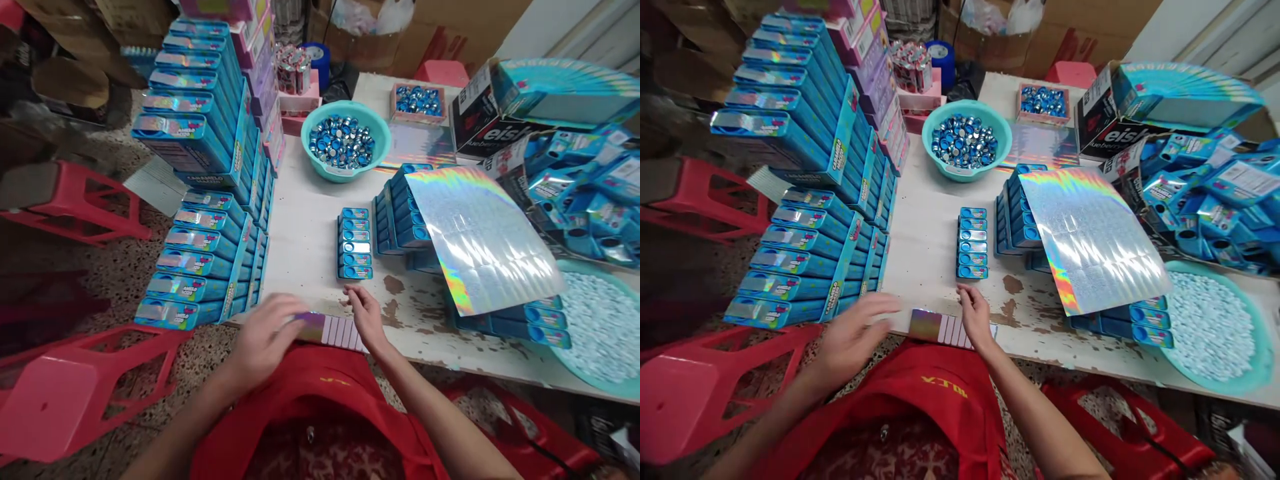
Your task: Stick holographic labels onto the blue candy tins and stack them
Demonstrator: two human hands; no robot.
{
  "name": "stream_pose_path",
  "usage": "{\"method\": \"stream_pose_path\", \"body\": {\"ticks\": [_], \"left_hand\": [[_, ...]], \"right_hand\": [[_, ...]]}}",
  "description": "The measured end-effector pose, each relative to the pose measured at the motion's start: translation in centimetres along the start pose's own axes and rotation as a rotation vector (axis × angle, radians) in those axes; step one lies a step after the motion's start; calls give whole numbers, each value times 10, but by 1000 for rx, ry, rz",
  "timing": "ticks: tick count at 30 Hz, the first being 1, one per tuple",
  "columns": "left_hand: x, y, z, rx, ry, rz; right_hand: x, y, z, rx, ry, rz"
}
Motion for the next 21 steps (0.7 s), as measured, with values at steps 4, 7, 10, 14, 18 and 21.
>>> {"method": "stream_pose_path", "body": {"ticks": [4, 7, 10, 14, 18, 21], "left_hand": [[83, 19, 107, 544, 433, -120], [132, 22, 130, 715, 573, -235], [144, 19, 132, 743, 574, -269], [144, 17, 134, 745, 585, -303], [148, 19, 137, 732, 568, -346], [150, 20, 138, 718, 548, -360]], "right_hand": [[-54, -10, -4, -37, -239, -94], [-67, -22, 21, 49, -347, -234], [-68, -30, 43, 89, -502, -382], [-73, -37, 58, 127, -737, -497], [-78, -46, 62, 200, -899, -620], [-78, -51, 61, 243, -956, -652]]}}
Point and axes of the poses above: each hand's wrist, its own y-axis towards the middle knuckle, its own z-axis out of the palm, x = y × z, the point moved 6 cm from there along y, towards the middle knuckle, and after that the axes turned 3 degrees about -y, right-handed, at the moved point
